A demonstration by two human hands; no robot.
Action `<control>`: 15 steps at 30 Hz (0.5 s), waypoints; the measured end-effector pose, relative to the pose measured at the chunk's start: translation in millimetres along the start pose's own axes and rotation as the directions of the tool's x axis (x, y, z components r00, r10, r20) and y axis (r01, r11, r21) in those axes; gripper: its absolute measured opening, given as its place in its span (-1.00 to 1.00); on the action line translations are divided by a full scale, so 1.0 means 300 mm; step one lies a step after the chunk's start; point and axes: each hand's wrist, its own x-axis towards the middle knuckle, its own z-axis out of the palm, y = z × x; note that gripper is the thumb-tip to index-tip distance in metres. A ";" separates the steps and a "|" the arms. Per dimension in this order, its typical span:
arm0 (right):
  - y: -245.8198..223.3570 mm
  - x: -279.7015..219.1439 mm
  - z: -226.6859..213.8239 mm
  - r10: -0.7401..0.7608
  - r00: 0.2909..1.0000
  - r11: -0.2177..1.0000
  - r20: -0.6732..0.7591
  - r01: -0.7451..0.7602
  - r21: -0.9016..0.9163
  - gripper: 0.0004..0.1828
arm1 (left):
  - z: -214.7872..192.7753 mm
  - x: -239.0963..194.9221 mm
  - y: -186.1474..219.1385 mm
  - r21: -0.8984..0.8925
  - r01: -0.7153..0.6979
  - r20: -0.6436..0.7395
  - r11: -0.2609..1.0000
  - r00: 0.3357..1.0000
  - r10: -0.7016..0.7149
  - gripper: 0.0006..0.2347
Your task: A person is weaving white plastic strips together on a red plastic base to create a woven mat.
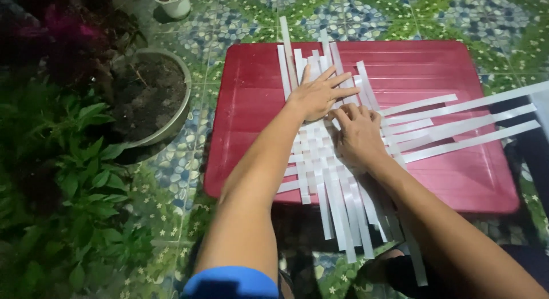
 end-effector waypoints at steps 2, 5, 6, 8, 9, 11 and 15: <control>0.004 0.010 0.017 0.004 1.000 1.000 0.000 -0.004 -0.006 -0.72 | 0.010 -0.004 -0.009 -0.023 0.008 -0.010 1.000 1.000 -0.008 -0.59; 0.024 0.011 0.041 0.035 0.999 0.999 0.016 -0.035 -0.024 -0.70 | 0.036 0.013 -0.007 -0.087 0.026 -0.012 0.996 1.000 -0.027 -0.60; 0.024 0.016 0.054 0.054 0.998 0.998 0.020 -0.054 -0.029 -0.69 | 0.043 0.016 -0.015 -0.116 0.045 -0.007 0.992 0.999 -0.047 -0.60; 0.024 0.018 0.079 0.078 0.997 0.997 0.008 -0.078 -0.030 -0.69 | 0.031 0.002 -0.010 -0.118 0.039 -0.010 0.992 0.999 -0.040 -0.60; 0.026 0.024 0.090 0.100 0.995 0.994 -0.010 -0.101 -0.034 -0.68 | 0.021 -0.002 -0.009 -0.118 0.030 -0.019 0.993 0.999 -0.032 -0.61; 0.024 0.026 0.086 0.107 0.994 0.994 -0.005 -0.107 -0.035 -0.66 | 0.019 -0.003 -0.010 -0.115 0.031 -0.024 0.993 0.999 -0.034 -0.60; 0.023 0.030 0.082 0.118 0.993 0.993 0.018 -0.118 0.008 -0.69 | 0.025 -0.006 -0.013 -0.126 0.028 -0.049 0.992 0.998 -0.034 -0.61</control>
